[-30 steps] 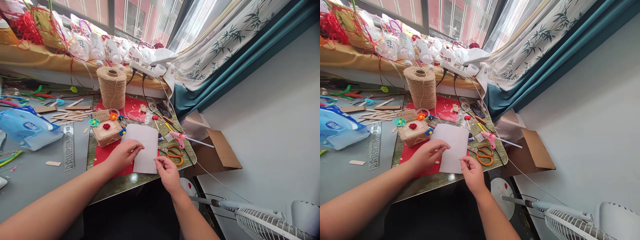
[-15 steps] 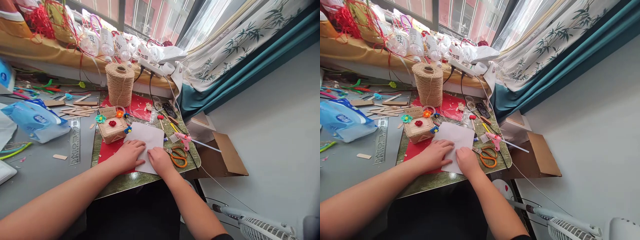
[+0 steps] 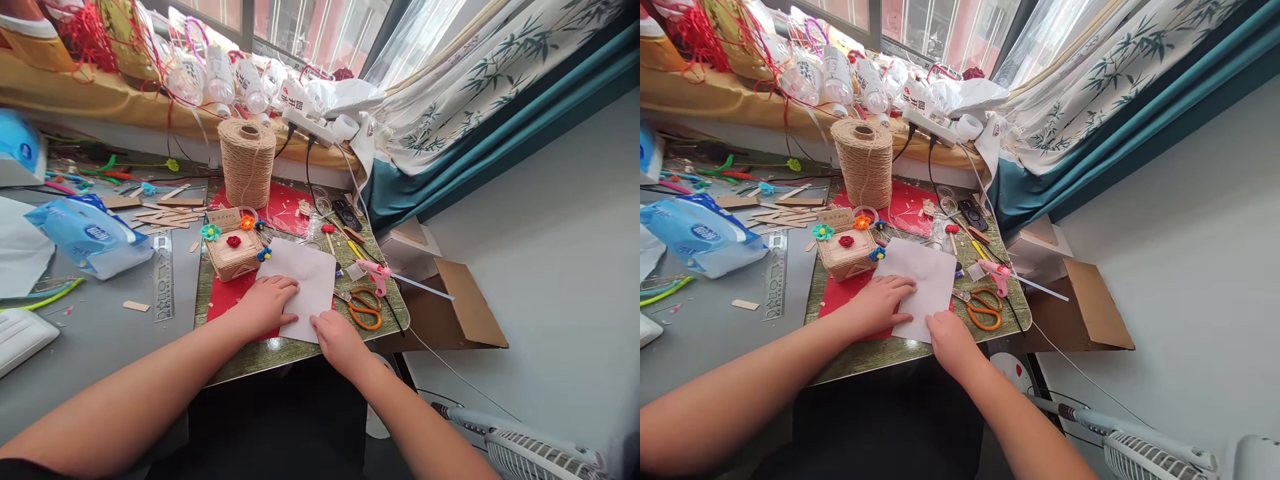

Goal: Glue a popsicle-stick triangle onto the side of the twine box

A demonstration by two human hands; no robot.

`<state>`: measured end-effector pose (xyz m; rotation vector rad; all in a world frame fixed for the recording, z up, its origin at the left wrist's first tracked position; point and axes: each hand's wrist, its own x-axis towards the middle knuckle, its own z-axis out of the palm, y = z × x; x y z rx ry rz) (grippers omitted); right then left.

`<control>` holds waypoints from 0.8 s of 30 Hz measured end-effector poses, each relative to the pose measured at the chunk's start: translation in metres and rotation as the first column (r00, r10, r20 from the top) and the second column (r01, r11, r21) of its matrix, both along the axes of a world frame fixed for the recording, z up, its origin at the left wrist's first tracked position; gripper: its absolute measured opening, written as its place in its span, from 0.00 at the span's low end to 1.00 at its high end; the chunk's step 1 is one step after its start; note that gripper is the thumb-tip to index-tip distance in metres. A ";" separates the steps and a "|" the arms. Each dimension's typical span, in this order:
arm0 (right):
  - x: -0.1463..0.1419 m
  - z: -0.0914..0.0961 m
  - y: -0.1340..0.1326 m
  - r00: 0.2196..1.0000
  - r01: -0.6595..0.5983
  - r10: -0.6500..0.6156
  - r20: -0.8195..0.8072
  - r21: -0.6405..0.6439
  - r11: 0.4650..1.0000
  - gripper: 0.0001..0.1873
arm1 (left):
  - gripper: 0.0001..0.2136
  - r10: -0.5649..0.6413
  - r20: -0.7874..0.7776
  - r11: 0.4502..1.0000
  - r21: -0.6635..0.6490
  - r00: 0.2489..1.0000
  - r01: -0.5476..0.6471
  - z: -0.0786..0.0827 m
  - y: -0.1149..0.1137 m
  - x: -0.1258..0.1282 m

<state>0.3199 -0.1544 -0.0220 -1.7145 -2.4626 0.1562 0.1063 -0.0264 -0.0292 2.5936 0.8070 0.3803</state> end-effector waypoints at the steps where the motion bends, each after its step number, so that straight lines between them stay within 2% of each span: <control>1: 0.002 0.001 -0.003 1.000 0.003 -0.003 -0.022 -0.004 1.000 0.14 | 0.26 -0.001 0.001 1.000 0.001 1.000 0.001 0.000 -0.001 0.000; 3: 0.004 0.006 -0.005 0.993 0.029 -0.032 -0.112 -0.028 0.999 0.14 | 0.26 0.003 -0.007 1.000 -0.001 1.000 -0.003 0.002 -0.003 0.000; 5: 0.005 0.011 -0.004 0.956 0.097 -0.108 -0.273 -0.056 0.994 0.13 | 0.25 0.009 -0.017 1.000 -0.004 1.000 -0.009 0.003 -0.004 0.000; 6: 0.004 0.013 -0.004 0.909 0.158 -0.175 -0.379 -0.074 0.985 0.12 | 0.25 0.006 -0.017 1.000 -0.005 1.000 -0.006 0.004 -0.003 0.000; 7: 0.004 0.014 -0.005 0.828 0.239 -0.260 -0.497 -0.107 0.965 0.12 | 0.26 0.000 -0.012 1.000 -0.003 1.000 0.000 0.004 -0.002 0.000; 8: 0.002 0.014 -0.006 0.700 0.328 -0.357 -0.619 -0.165 0.930 0.12 | 0.26 -0.011 -0.002 1.000 0.000 1.000 0.011 0.004 -0.001 0.000; 9: 0.000 0.012 -0.008 0.522 0.404 -0.448 -0.725 -0.252 0.879 0.13 | 0.25 -0.023 0.011 1.000 0.003 1.000 0.023 0.004 -0.001 0.000; 10: -0.002 0.011 -0.011 0.312 0.445 -0.518 -0.797 -0.359 0.820 0.14 | 0.24 -0.032 0.030 0.999 0.007 0.999 0.032 0.004 0.000 0.000; 11: -0.004 0.009 -0.013 0.103 0.443 -0.556 -0.825 -0.462 0.768 0.15 | 0.23 -0.036 0.054 0.999 0.013 0.998 0.035 0.005 0.001 0.000; 12: -0.007 0.008 -0.016 -0.073 0.412 -0.567 -0.820 -0.543 0.732 0.17 | 0.22 -0.032 0.085 0.999 0.022 0.996 0.031 0.007 0.000 0.000; 13: -0.010 0.008 -0.018 -0.199 0.371 -0.562 -0.803 -0.592 0.715 0.18 | 0.20 -0.025 0.122 0.999 0.032 0.992 0.021 0.010 -0.001 0.000; 14: -0.014 0.009 -0.020 -0.278 0.334 -0.552 -0.786 -0.618 0.712 0.19 | 0.18 -0.022 0.165 0.999 0.040 0.986 0.015 0.013 -0.002 0.000; 15: -0.017 0.011 -0.022 -0.320 0.303 -0.544 -0.776 -0.628 0.717 0.20 | 0.16 -0.024 0.212 0.999 0.042 0.977 0.015 0.016 -0.005 0.001; 18: -0.030 0.019 -0.024 -0.371 0.212 -0.543 -0.754 -0.638 0.741 0.19 | 0.12 -0.048 0.353 0.998 -0.011 0.934 0.056 0.024 -0.014 0.002; 21: -0.042 0.025 -0.022 -0.435 0.090 -0.559 -0.706 -0.651 0.753 0.17 | 0.12 -0.090 0.451 0.981 -0.112 0.888 0.157 0.028 -0.021 0.004; 24: -0.049 0.029 -0.017 -0.510 -0.053 -0.583 -0.632 -0.654 0.755 0.12 | 0.09 -0.107 0.551 0.942 -0.211 0.828 0.262 0.025 -0.022 0.006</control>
